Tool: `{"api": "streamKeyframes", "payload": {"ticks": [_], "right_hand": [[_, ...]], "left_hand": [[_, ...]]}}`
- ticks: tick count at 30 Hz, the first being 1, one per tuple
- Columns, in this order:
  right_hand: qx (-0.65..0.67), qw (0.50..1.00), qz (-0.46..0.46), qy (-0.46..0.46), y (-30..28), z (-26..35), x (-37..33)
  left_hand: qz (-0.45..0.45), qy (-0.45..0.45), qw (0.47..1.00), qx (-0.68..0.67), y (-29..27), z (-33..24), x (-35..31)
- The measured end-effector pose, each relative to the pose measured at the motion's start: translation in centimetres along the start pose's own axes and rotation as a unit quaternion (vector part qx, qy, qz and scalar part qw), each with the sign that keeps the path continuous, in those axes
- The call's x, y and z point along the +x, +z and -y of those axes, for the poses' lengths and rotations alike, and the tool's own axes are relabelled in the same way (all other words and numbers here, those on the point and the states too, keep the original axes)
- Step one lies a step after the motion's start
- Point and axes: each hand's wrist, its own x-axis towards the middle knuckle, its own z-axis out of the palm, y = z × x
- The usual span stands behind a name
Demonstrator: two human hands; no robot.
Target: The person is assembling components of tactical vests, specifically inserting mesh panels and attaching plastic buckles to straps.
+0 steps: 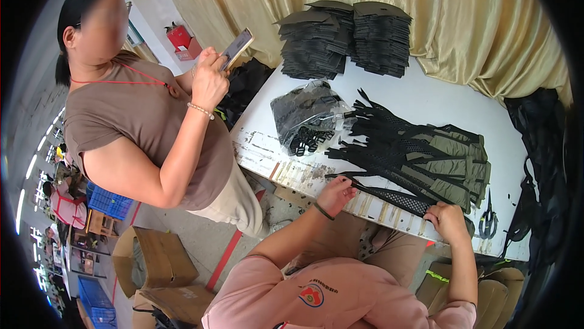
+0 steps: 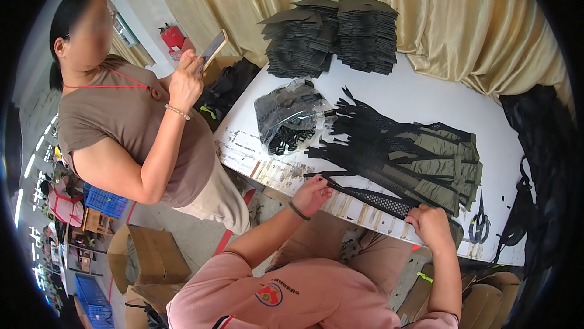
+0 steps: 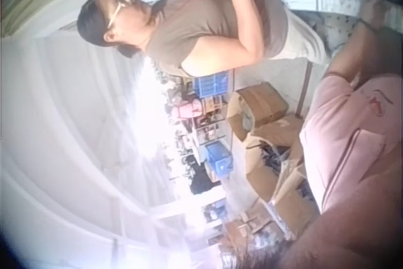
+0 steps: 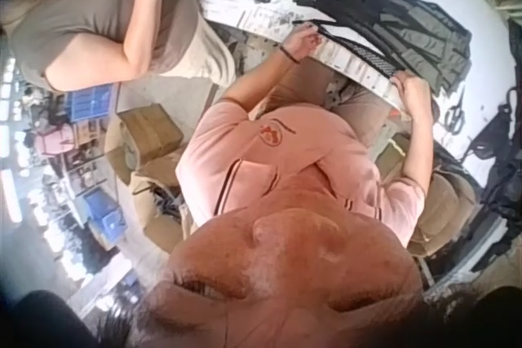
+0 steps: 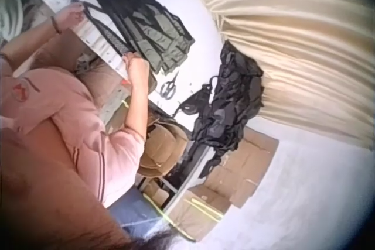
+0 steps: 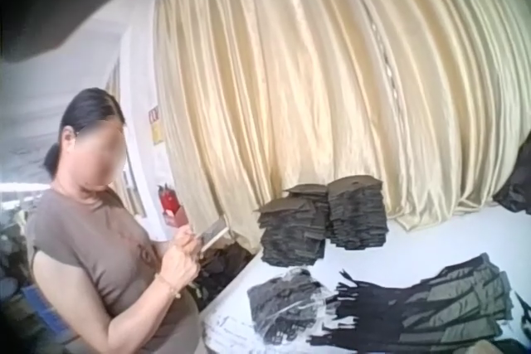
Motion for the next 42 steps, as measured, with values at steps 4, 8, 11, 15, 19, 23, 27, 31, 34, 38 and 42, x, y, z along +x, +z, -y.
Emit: {"api": "streamKeyframes", "payload": {"ticks": [4, 8, 11, 15, 19, 23, 27, 31, 34, 38, 42], "right_hand": [[-0.077, 0.997, 0.028, -0.007, 4.7, -0.6, 0.9], [0.087, 0.987, -0.131, -0.032, 8.9, 3.2, 2.4], [0.066, 0.996, -0.039, -0.045, 12.0, 5.1, 2.5], [0.032, 0.997, -0.037, -0.064, 12.0, 5.1, 3.2], [0.025, 0.997, -0.032, -0.064, 12.0, 5.1, 3.5], [0.031, 0.998, -0.029, -0.051, 12.4, 4.8, 3.2], [0.038, 0.997, -0.045, -0.051, 12.4, 5.1, 3.3], [0.145, 0.977, -0.141, -0.067, 12.0, 7.1, 5.9], [0.254, 0.954, -0.106, -0.120, 11.8, 10.0, 8.5], [0.392, 0.917, 0.016, -0.071, 15.5, 10.4, 10.5], [0.453, 0.890, 0.054, -0.016, 15.9, 11.0, 10.2]], "left_hand": [[-0.070, 0.020, 0.997, 0.040, -1.2, 0.6, -1.7], [-0.075, 0.029, 0.996, 0.034, -2.0, 0.9, -2.6], [-0.071, 0.054, 0.993, 0.077, -1.4, 0.9, -3.1], [-0.062, 0.072, 0.979, 0.182, -1.9, 0.0, -3.0], [-0.066, 0.096, 0.948, 0.295, -2.5, -1.0, -3.0], [-0.103, 0.123, 0.929, 0.332, -2.7, -1.4, -2.9], [-0.101, 0.115, 0.927, 0.343, -2.7, -1.7, -3.1], [-0.072, 0.117, 0.920, 0.367, -2.3, -2.2, -3.0], [-0.041, 0.123, 0.918, 0.375, -1.5, -1.8, -3.0], [-0.035, 0.129, 0.917, 0.377, -1.1, -1.5, -2.9], [-0.046, 0.077, 0.928, 0.361, -1.5, -1.9, -3.3]]}}
